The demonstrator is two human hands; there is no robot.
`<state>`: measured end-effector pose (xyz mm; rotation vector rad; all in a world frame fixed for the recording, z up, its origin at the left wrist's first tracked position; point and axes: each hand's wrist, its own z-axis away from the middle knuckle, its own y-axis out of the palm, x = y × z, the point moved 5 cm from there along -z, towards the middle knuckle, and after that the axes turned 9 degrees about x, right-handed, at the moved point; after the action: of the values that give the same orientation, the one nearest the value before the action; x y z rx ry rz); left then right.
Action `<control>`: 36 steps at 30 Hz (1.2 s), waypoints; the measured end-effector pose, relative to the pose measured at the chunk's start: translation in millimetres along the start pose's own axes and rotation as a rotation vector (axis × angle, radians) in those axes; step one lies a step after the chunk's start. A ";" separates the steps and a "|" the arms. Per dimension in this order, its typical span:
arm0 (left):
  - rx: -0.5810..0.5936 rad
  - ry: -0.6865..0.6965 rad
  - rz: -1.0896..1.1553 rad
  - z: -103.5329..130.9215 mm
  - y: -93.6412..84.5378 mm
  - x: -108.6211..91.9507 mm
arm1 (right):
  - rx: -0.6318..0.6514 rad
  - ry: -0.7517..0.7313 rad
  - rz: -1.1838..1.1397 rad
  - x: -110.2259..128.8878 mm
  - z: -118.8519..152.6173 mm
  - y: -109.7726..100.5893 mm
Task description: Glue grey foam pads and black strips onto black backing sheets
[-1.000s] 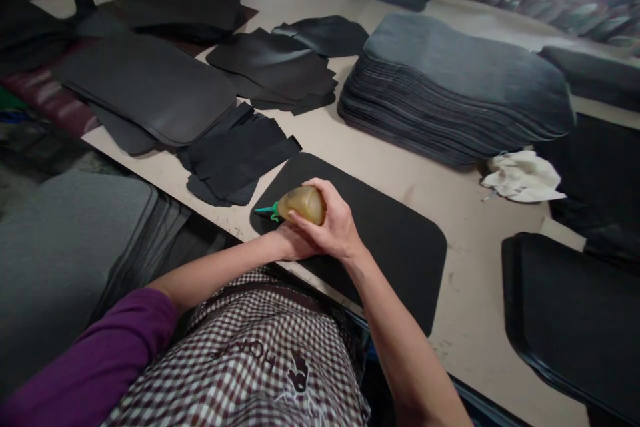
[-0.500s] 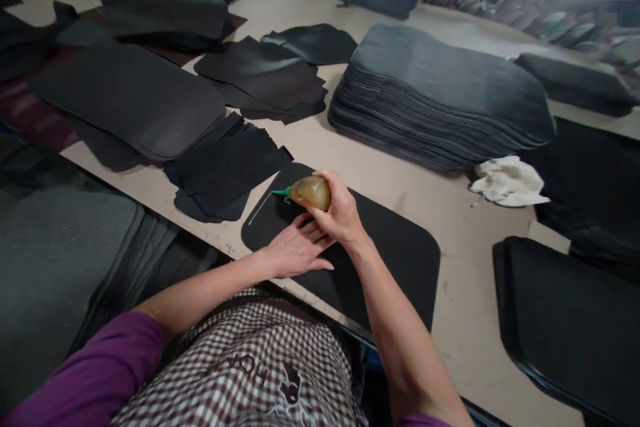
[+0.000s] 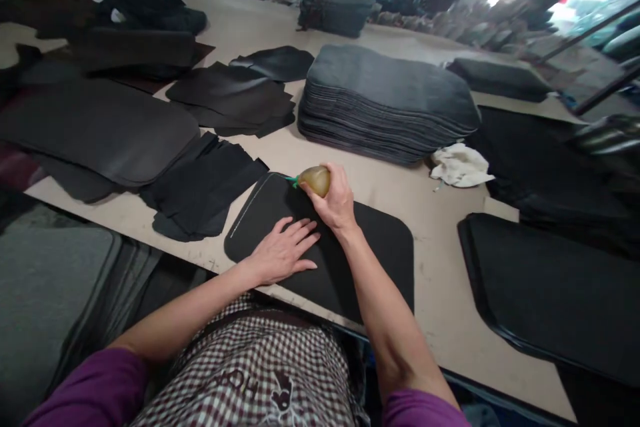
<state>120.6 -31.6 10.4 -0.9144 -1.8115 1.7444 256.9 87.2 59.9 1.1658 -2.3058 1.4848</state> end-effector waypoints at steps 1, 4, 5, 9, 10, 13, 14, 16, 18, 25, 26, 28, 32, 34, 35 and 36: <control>0.001 0.001 0.002 -0.1 0.2 -0.1 | 0.002 0.009 0.014 -3.8 4.8 -9.3; 0.006 0.003 0.008 -0.5 1.1 -0.4 | 0.008 0.069 0.069 -19.4 24.3 -43.3; 0.008 0.004 0.009 -0.7 1.4 -0.6 | 0.009 0.099 0.089 -26.0 32.7 -56.2; 0.020 0.012 0.007 -1.8 2.2 -2.1 | -0.026 0.227 0.176 -57.6 74.8 -113.3; 0.022 0.013 0.005 -2.1 2.2 -2.6 | -0.048 0.253 0.201 -66.0 87.0 -128.4; 0.031 0.015 -0.005 -3.4 2.7 -3.8 | -0.119 0.334 0.280 -89.6 124.3 -171.0; 0.033 0.017 -0.007 -3.7 3.1 -4.1 | -0.142 0.359 0.305 -96.0 136.1 -183.1; 0.038 0.020 -0.012 -4.4 4.0 -4.4 | -0.181 0.398 0.344 -104.6 157.0 -202.6; 0.038 0.022 -0.011 -4.9 5.0 -4.3 | -0.213 0.416 0.363 -107.4 172.9 -214.9; 0.057 0.025 -0.019 -5.7 7.0 -4.1 | -0.237 0.461 0.346 -85.4 205.0 -231.1; 0.059 0.026 -0.021 -5.8 7.2 -4.2 | -0.228 0.468 0.337 -80.0 210.1 -234.2; 0.061 0.027 -0.020 -6.0 7.6 -4.0 | -0.201 0.486 0.317 -68.4 222.5 -241.5; 0.068 0.030 -0.019 -6.3 8.7 -3.5 | -0.132 0.524 0.268 -43.1 254.7 -255.4; 0.075 0.029 -0.013 -6.1 9.0 -3.3 | -0.112 0.550 0.233 -30.6 273.6 -259.4; 0.079 0.026 -0.007 -6.0 9.0 -3.3 | -0.105 0.568 0.214 -24.9 283.4 -260.2; 0.085 0.024 0.001 -5.8 8.9 -3.3 | -0.104 0.586 0.196 -19.6 293.1 -260.2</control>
<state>128.3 -30.3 2.5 -0.8986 -1.7087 1.7883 524.7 -198.3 88.1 0.4014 -2.0830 1.4901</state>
